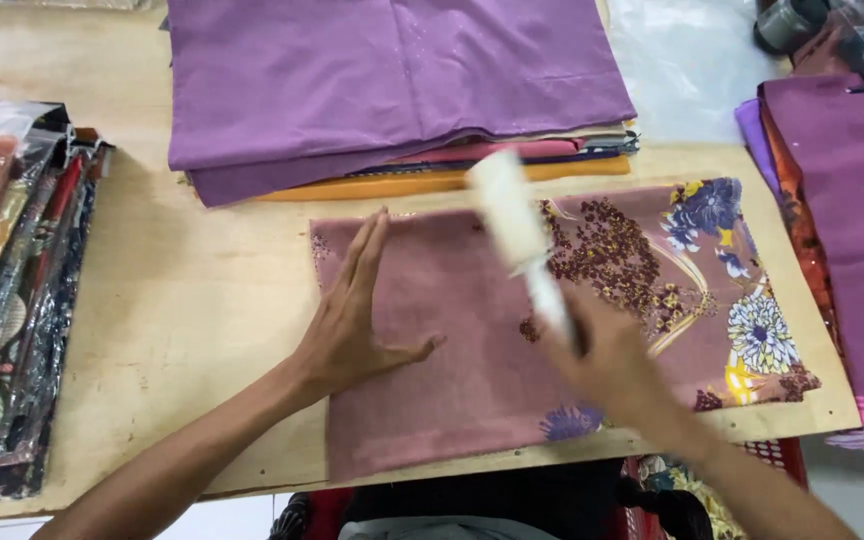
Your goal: Using a lint roller to remove lint and dust from a piece of patterned fabric on a workbench.
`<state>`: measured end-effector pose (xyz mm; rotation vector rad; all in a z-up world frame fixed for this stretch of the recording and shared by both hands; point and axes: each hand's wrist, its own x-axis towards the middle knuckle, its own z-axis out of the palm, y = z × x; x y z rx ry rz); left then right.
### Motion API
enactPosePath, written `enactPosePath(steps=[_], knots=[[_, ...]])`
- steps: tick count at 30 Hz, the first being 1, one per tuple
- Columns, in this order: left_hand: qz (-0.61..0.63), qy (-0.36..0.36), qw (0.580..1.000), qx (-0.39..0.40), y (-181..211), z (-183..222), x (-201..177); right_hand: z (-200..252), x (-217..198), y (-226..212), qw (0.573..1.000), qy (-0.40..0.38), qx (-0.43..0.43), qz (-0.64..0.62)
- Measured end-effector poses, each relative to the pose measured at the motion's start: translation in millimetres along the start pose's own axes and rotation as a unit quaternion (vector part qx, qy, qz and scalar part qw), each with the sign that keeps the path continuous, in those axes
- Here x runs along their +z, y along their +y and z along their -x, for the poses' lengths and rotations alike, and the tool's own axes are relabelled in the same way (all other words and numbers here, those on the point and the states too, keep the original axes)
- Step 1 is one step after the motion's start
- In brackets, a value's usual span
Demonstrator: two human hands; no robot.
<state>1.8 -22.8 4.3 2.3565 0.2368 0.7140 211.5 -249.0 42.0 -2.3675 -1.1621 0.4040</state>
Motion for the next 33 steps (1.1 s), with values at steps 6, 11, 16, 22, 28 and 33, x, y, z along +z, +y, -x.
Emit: enactPosePath(steps=[6, 11, 16, 22, 28, 33], knots=[[0.069, -0.049, 0.995, -0.051, 2, 9, 6, 59, 46, -51, 0.983, -0.064, -0.122, -0.120], [-0.024, -0.029, 0.998, -0.053, -7, 16, 3, 69, 64, -64, 0.990, -0.067, -0.040, -0.113], [-0.016, -0.031, 0.997, -0.069, 3, 27, 7, 77, 59, -83, 0.989, -0.054, -0.043, -0.133], [-0.015, -0.092, 0.991, -0.098, 17, 35, 12, 95, 78, -79, 0.993, -0.026, -0.054, -0.097], [-0.248, -0.128, 0.960, 0.004, 17, 40, 18, 96, 99, -35, 0.983, 0.010, -0.080, 0.165], [-0.299, -0.134, 0.945, 0.006, 15, 43, 19, 73, 41, 8, 0.980, 0.021, 0.056, 0.190]])
